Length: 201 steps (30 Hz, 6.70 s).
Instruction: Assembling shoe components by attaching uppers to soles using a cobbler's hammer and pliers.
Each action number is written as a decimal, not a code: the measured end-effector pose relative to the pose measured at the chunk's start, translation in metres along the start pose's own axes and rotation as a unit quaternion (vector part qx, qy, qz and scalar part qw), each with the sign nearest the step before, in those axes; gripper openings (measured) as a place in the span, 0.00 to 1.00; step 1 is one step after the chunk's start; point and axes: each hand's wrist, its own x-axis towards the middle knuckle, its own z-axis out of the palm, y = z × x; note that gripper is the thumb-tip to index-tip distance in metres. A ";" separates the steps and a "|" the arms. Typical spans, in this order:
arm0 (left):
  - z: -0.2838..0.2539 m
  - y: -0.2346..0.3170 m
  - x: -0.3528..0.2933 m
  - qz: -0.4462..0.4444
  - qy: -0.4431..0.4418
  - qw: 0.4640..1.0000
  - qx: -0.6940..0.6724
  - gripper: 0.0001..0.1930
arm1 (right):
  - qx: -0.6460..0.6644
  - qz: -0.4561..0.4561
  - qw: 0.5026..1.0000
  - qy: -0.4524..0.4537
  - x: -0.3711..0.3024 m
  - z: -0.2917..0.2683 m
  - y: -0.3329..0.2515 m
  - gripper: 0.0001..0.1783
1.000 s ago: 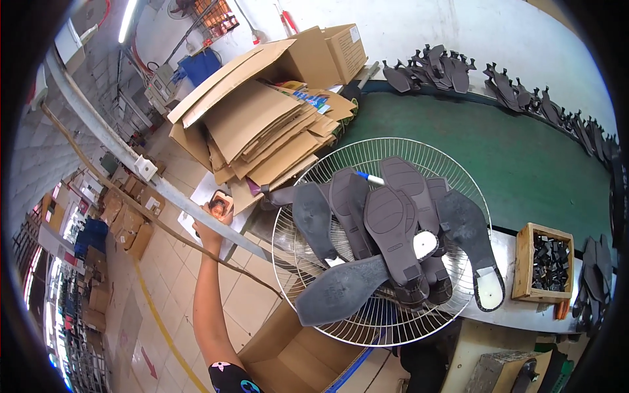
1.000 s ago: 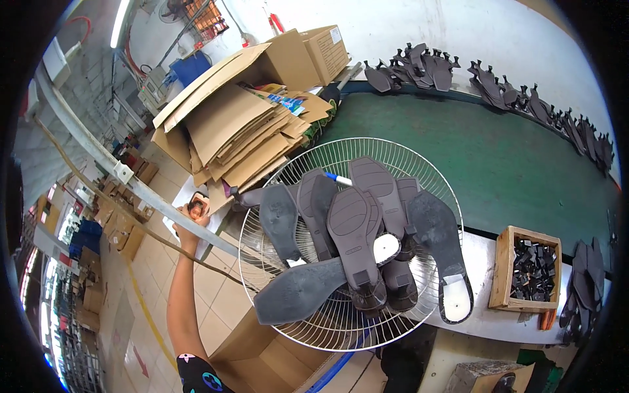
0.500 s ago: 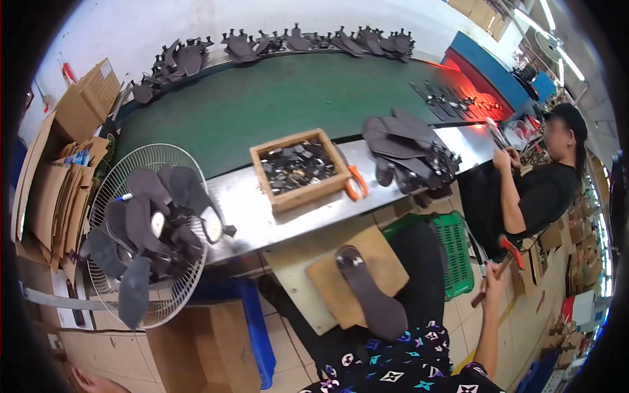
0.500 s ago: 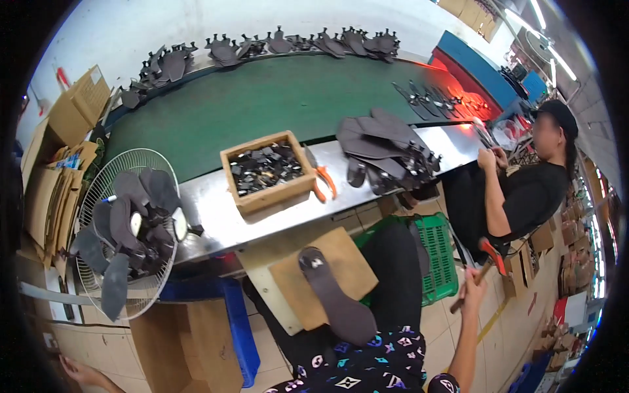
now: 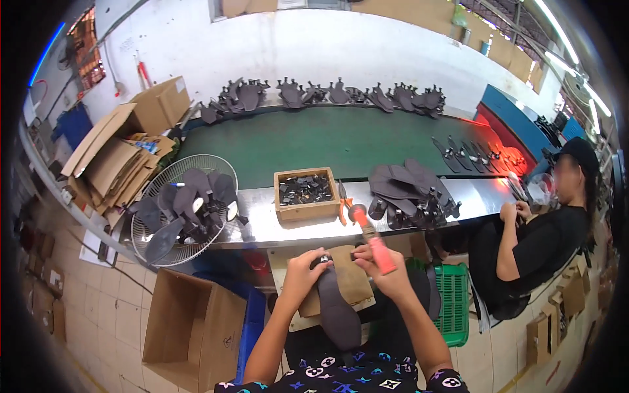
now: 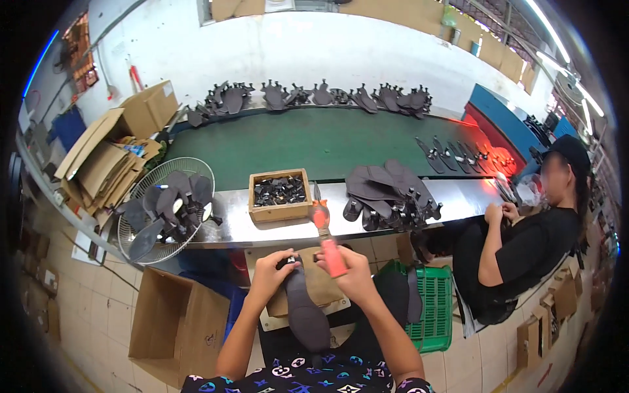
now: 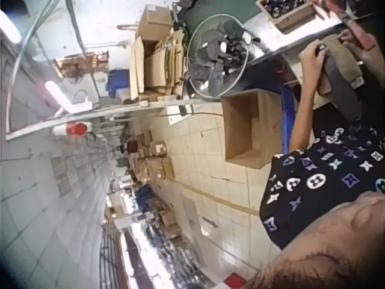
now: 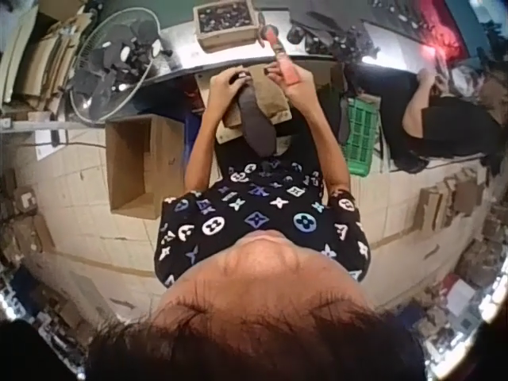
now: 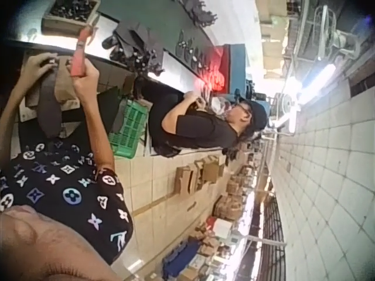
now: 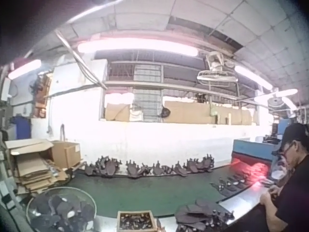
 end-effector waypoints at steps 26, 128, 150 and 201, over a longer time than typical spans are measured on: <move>0.013 0.022 -0.001 -0.124 0.009 0.982 -0.145 0.17 | -0.045 0.034 0.991 -0.119 0.022 0.022 0.042 0.10; -0.003 0.169 -0.054 -0.360 -0.357 0.629 -0.589 0.17 | 0.500 0.181 0.836 -0.136 -0.107 -0.022 -0.014 0.31; -0.225 -0.011 -0.012 -0.120 0.516 0.847 -0.035 0.26 | -0.426 -0.096 0.831 0.343 0.075 -0.161 0.038 0.17; -0.042 -0.090 0.206 0.073 -0.013 0.889 0.452 0.06 | 0.177 0.282 0.925 0.182 -0.167 -0.108 0.056 0.12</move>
